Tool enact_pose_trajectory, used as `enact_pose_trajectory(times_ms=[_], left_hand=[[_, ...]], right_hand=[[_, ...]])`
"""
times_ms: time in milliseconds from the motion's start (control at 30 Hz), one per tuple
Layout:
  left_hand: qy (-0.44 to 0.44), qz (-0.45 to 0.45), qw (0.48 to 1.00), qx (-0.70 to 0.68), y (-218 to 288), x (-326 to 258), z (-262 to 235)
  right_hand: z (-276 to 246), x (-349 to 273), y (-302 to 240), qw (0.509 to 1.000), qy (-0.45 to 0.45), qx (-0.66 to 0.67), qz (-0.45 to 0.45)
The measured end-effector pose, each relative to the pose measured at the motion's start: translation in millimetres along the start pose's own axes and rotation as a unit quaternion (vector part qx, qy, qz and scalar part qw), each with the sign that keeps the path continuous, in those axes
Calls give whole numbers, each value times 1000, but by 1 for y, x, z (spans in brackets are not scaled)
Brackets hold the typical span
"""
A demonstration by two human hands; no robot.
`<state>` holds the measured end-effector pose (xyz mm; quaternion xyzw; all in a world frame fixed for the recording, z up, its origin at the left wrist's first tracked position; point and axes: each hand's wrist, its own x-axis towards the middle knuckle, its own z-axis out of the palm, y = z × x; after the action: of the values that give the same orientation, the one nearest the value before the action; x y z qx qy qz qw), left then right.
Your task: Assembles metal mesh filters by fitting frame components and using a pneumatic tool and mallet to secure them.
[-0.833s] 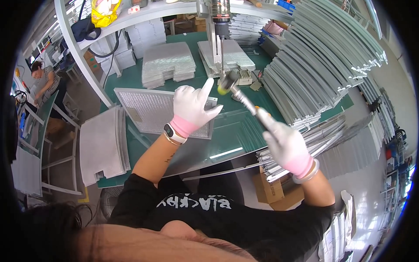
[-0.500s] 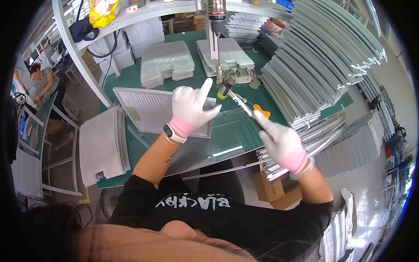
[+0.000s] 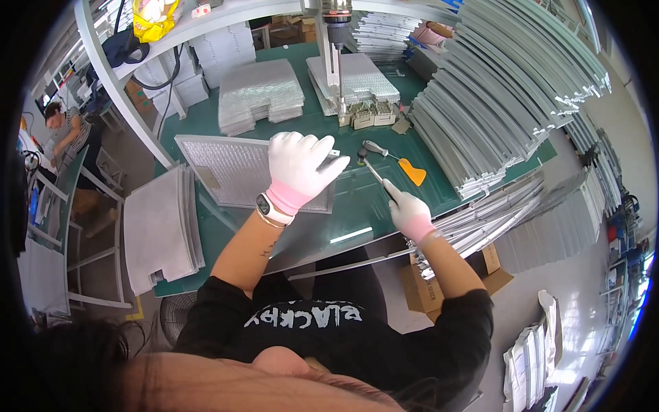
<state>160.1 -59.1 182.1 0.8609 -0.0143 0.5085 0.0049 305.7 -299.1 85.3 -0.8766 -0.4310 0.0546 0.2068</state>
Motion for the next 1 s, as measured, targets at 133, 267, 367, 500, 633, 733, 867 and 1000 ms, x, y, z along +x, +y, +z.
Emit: enact_pose_trajectory(times_ms=[133, 267, 367, 500, 633, 733, 867, 1000], left_hand=[[29, -1, 999, -15, 7, 3, 2], [30, -14, 999, -8, 8, 0, -3], [35, -29, 999, 13, 11, 4, 3], [17, -48, 998, 21, 10, 5, 9], [9, -58, 998, 16, 11, 7, 8], [25, -61, 998, 3, 10, 9, 8], [13, -64, 998, -12, 10, 7, 7], [23, -56, 998, -16, 8, 5, 11]], right_hand=[[12, 56, 12, 983, 124, -113, -72], [-110, 138, -119, 814, 367, 357, -276], [-199, 169, -188, 606, 101, 542, -573], [-225, 167, -230, 716, 226, 388, -535], [-217, 153, -227, 778, 170, 489, -355], [-208, 154, -237, 499, -106, 703, -495], [-205, 145, -223, 690, 95, 638, -330], [-202, 150, -222, 664, 77, 666, -332]])
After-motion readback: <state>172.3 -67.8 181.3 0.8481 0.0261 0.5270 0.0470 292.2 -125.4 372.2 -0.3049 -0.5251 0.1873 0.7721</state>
